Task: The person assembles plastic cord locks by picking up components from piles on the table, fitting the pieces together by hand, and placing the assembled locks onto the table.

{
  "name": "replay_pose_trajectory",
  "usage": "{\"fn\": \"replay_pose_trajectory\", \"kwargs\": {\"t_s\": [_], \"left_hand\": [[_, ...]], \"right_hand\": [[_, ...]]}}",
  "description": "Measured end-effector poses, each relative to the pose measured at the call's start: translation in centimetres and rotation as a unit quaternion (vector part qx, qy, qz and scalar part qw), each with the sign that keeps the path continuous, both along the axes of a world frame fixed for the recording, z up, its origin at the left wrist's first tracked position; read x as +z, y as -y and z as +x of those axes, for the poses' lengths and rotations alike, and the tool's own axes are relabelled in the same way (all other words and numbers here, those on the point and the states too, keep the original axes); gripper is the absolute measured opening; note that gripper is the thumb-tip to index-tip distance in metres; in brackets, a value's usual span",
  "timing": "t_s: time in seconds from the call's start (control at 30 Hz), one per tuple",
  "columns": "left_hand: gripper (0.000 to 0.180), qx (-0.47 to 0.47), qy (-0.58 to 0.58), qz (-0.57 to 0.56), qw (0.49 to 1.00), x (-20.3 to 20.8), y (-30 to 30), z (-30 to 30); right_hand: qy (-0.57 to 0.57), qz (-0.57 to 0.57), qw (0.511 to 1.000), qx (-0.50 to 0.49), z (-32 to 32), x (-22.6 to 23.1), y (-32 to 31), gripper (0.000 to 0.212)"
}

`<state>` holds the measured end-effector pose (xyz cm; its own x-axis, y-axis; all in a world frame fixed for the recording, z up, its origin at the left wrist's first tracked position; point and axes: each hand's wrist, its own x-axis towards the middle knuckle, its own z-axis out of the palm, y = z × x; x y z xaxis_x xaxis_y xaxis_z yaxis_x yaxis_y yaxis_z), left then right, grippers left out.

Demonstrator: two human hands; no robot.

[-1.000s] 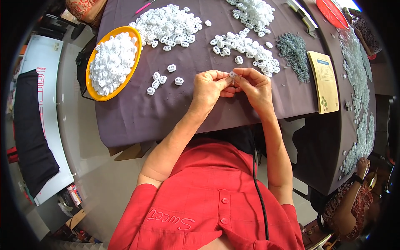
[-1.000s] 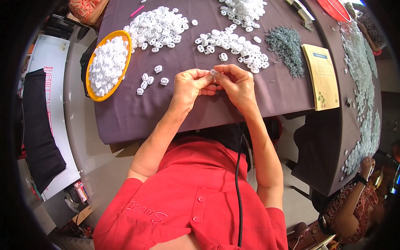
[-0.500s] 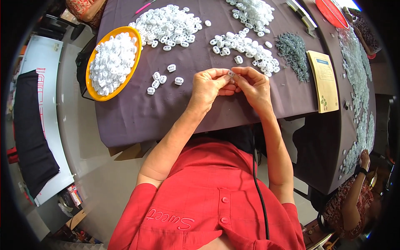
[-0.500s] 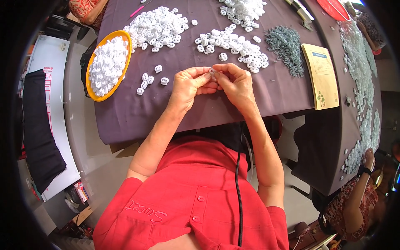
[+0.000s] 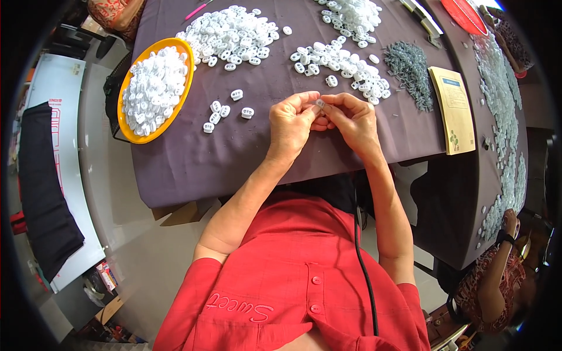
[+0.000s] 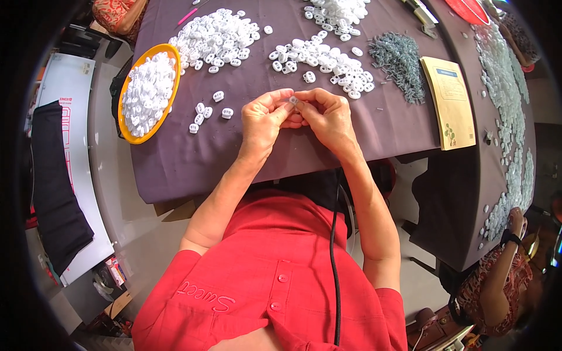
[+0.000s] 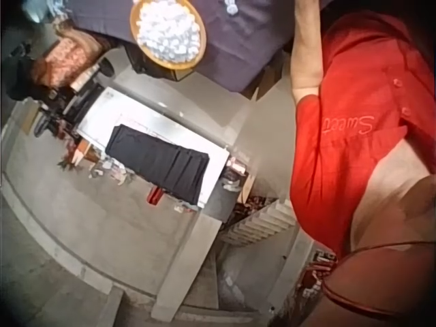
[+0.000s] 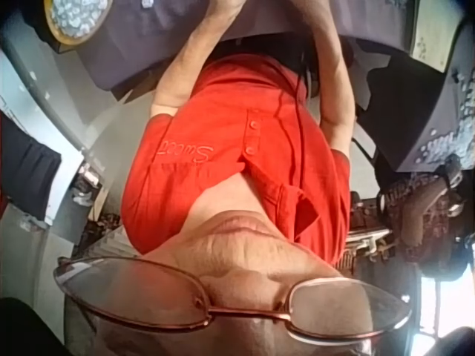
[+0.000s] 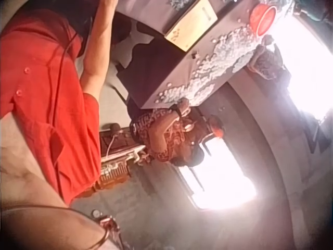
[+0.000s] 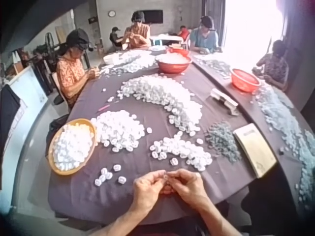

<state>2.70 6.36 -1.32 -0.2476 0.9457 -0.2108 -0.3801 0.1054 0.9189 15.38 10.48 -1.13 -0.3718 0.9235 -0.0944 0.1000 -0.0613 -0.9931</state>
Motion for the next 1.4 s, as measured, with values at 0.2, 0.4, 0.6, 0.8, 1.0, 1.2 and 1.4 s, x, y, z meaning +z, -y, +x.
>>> {"fn": "replay_pose_trajectory", "kwargs": {"t_s": [0.2,0.4,0.6,0.8,1.0,1.2,1.4], "left_hand": [[0.019,-0.029,0.015,-0.023,0.999,0.2,0.1,-0.3],[0.021,0.008,0.025,-0.029,0.999,0.2,0.1,-0.1],[0.020,0.005,0.041,-0.041,0.998,0.5,0.2,-0.1],[0.015,-0.015,0.018,-0.047,0.999,0.8,-0.1,-0.3],[0.012,0.034,0.002,-0.027,0.999,0.4,0.1,0.1],[0.011,0.028,-0.006,-0.037,0.999,0.4,0.0,-0.1],[0.010,-0.025,-0.005,-0.067,0.997,0.5,-0.5,-1.0]], "right_hand": [[-0.010,0.018,1.000,-0.007,-0.1,0.2,0.2,0.013],[0.049,0.096,0.994,0.029,0.2,0.2,0.4,0.021],[0.084,0.150,0.985,-0.001,-0.1,0.4,0.2,0.022],[0.085,0.158,0.984,0.002,-0.1,0.3,0.3,0.022],[0.107,0.239,0.965,-0.007,-0.5,0.5,0.7,0.027],[0.131,0.260,0.957,0.001,-0.3,0.5,0.5,0.024],[0.133,0.276,0.952,0.009,-0.2,0.3,0.6,0.023]]}}
